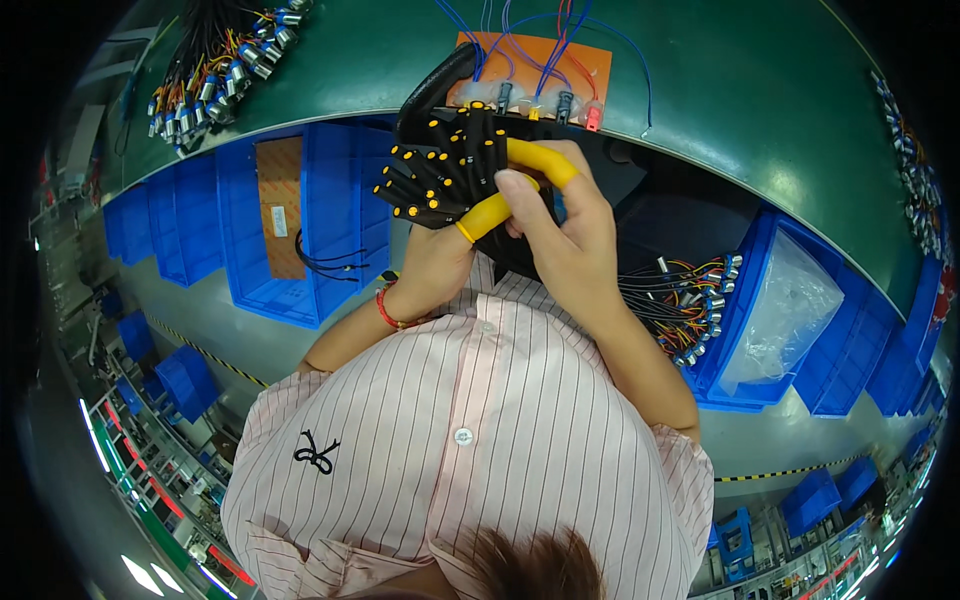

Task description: Manually assemble cables and connectors for an electronic device.

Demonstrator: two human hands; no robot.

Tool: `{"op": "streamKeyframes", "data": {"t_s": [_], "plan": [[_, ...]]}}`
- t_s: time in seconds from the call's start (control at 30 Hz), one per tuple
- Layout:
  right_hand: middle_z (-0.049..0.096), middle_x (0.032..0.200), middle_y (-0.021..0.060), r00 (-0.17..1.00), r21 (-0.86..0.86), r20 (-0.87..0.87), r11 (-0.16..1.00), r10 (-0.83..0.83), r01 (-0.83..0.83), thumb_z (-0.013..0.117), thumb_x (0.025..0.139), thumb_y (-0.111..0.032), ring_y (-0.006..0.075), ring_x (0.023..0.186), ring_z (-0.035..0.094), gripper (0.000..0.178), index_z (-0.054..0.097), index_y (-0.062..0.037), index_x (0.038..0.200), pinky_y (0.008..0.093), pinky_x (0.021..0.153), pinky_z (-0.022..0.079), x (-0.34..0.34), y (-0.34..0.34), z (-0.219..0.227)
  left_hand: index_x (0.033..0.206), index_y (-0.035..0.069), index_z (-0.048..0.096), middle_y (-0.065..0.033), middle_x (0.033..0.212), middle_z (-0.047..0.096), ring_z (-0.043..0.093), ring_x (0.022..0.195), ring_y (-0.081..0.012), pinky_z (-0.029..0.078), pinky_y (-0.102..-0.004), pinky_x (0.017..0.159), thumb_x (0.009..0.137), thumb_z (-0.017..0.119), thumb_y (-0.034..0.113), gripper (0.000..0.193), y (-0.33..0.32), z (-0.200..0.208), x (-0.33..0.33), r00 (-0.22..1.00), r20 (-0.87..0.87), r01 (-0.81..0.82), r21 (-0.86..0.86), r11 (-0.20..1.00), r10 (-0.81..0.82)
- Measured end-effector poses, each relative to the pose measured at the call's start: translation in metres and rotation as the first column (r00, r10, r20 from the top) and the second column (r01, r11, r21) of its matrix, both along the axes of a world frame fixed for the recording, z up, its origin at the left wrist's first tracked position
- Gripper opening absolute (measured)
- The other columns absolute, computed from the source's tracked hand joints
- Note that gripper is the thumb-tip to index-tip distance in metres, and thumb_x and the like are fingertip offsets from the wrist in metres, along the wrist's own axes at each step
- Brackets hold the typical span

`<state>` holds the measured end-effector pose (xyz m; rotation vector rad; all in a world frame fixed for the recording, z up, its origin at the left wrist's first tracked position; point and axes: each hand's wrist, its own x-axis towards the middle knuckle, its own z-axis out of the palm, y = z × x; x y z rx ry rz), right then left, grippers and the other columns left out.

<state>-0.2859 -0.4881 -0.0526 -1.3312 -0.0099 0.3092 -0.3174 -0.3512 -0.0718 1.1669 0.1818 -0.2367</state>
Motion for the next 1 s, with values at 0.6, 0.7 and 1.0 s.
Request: {"op": "streamKeyframes", "data": {"t_s": [0.6, 0.7, 1.0], "plan": [[0.061, 0.073, 0.0012, 0.927, 0.238, -0.375, 0.968, 0.010, 0.086, 0.071, 0.087, -0.014, 0.0062, 0.061, 0.052, 0.014, 0.062, -0.0047, 0.082, 0.0217, 0.051, 0.041, 0.021, 0.000, -0.010, 0.109, 0.000, 0.064, -0.0052, 0.092, 0.067, 0.063, 0.082, -0.0118, 0.050, -0.0253, 0.075, 0.093, 0.057, 0.004, 0.018, -0.005, -0.012, 0.000, 0.993, -0.077, -0.092, -0.052, 0.994, 0.088], [0.060, 0.072, 0.0004, 0.912, 0.237, -0.411, 0.966, 0.001, 0.105, 0.071, 0.087, -0.014, 0.0050, 0.058, 0.050, 0.015, 0.061, -0.0056, 0.080, 0.0206, 0.048, 0.039, 0.022, 0.001, -0.007, 0.108, 0.000, 0.065, -0.0053, 0.094, 0.068, 0.064, 0.084, -0.0118, 0.051, -0.0250, 0.075, 0.093, 0.057, 0.004, 0.017, -0.005, -0.010, 0.000, 0.995, -0.071, -0.074, -0.038, 0.997, 0.071], [0.060, 0.070, -0.0002, 0.892, 0.230, -0.452, 0.967, 0.006, 0.110, 0.072, 0.086, -0.016, 0.0047, 0.053, 0.049, 0.016, 0.061, -0.0065, 0.079, 0.0203, 0.045, 0.039, 0.026, -0.002, 0.001, 0.108, -0.002, 0.064, -0.0056, 0.095, 0.067, 0.064, 0.085, -0.0123, 0.052, -0.0247, 0.074, 0.093, 0.058, 0.004, 0.017, -0.007, 0.000, 0.007, 0.997, -0.064, -0.039, -0.078, 0.996, 0.034]]}}
